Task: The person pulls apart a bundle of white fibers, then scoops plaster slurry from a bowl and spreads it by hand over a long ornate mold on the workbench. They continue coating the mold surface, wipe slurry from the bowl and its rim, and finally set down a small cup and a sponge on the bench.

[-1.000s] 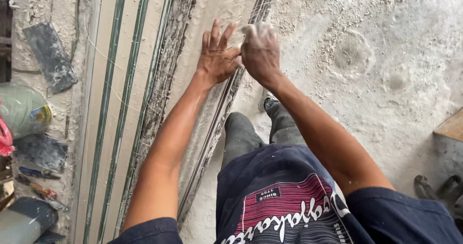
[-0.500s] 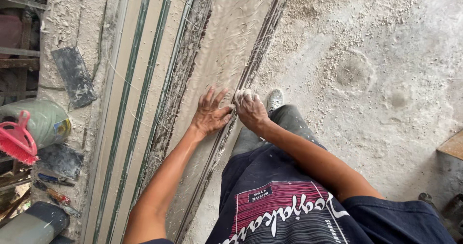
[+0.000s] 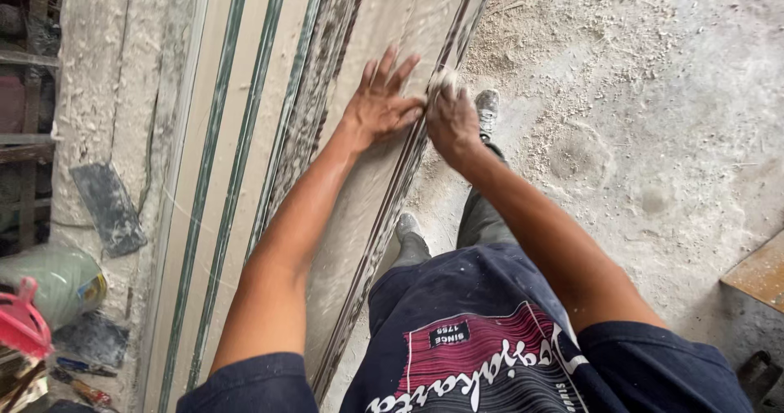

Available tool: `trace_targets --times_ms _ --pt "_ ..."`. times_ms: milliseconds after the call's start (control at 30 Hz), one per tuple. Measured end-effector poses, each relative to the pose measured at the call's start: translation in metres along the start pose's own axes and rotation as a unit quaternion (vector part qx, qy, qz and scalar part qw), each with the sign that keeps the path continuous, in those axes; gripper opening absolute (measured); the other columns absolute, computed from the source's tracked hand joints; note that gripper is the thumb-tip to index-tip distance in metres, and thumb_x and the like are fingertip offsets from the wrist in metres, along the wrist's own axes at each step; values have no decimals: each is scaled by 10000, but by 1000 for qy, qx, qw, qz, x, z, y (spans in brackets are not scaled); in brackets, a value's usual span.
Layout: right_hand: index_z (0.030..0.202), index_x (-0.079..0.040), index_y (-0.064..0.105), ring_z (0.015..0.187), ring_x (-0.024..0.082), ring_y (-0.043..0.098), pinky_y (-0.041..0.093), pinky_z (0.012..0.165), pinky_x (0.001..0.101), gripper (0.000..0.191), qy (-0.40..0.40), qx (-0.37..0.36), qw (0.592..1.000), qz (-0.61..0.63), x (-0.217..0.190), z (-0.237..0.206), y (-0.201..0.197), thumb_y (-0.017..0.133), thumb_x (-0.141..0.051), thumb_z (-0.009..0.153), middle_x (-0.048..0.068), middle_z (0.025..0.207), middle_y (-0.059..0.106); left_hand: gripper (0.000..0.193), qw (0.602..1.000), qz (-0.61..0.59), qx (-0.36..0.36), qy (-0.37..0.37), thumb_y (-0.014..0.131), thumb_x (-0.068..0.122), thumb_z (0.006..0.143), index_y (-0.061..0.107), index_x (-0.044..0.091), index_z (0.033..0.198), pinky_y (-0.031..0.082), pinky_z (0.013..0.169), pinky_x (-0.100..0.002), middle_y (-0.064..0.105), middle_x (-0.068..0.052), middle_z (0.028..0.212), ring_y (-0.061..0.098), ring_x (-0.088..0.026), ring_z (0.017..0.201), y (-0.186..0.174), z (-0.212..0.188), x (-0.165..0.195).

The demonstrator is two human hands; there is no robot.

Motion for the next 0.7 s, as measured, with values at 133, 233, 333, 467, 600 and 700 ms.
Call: trace_targets --times_ms 133,233,333,467,600,700 --pt "1339 50 549 1373 365 400 436 1028 513 608 28 71 996 42 97 64 19 584 -238 805 187 1456 526 374 999 42 23 -12 465 639 1067 729 477 1277 86 1209 -655 2 -34 1748 -95 -396 1563 -26 113 -28" --pt "1268 -1 612 1384 344 443 436 1069 502 339 17 29 994 103 156 101 45 587 -181 981 177 1357 591 396 997 -18 -45 -61 437 612 1074 748 441 1250 62 1259 -659 12 -44 1761 -92 -407 1583 -30 180 -46" --pt "1311 -6 612 1171 364 577 538 908 477 256 51 -54 956 285 205 123 77 499 -113 1108 220 1324 618 475 986 -36 -103 -130 411 639 1083 780 351 1159 54 1245 -674 21 -87 1742 -43 -437 1570 -25 225 -65" --pt "1293 -27 614 1017 315 589 527 891 519 315 102 263 916 285 225 96 66 587 -95 986 207 1167 644 460 968 -97 171 -156 437 566 1061 778 261 1104 135 1282 -629 148 -57 1694 116 -356 1571 -50 227 -72" --pt "1381 8 572 1018 357 581 517 780 492 434 -17 89 935 343 165 77 90 569 -56 951 250 1279 609 302 989 -74 111 -69 580 422 1134 698 186 988 294 1282 -556 273 -90 1706 182 -376 1602 -45 188 -46" --pt "1395 14 563 1170 363 557 487 923 532 512 -65 78 961 256 137 75 91 580 -185 924 241 1320 579 292 997 -21 66 -18 620 511 971 739 288 1117 242 1180 -630 245 -64 1657 96 -406 1539 -40 166 -36"
Point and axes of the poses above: each hand's wrist, its own z-axis towards the middle knuckle, its own y-axis out of the palm, x = y × z, the point moved 6 cm from there along z, towards the middle knuckle
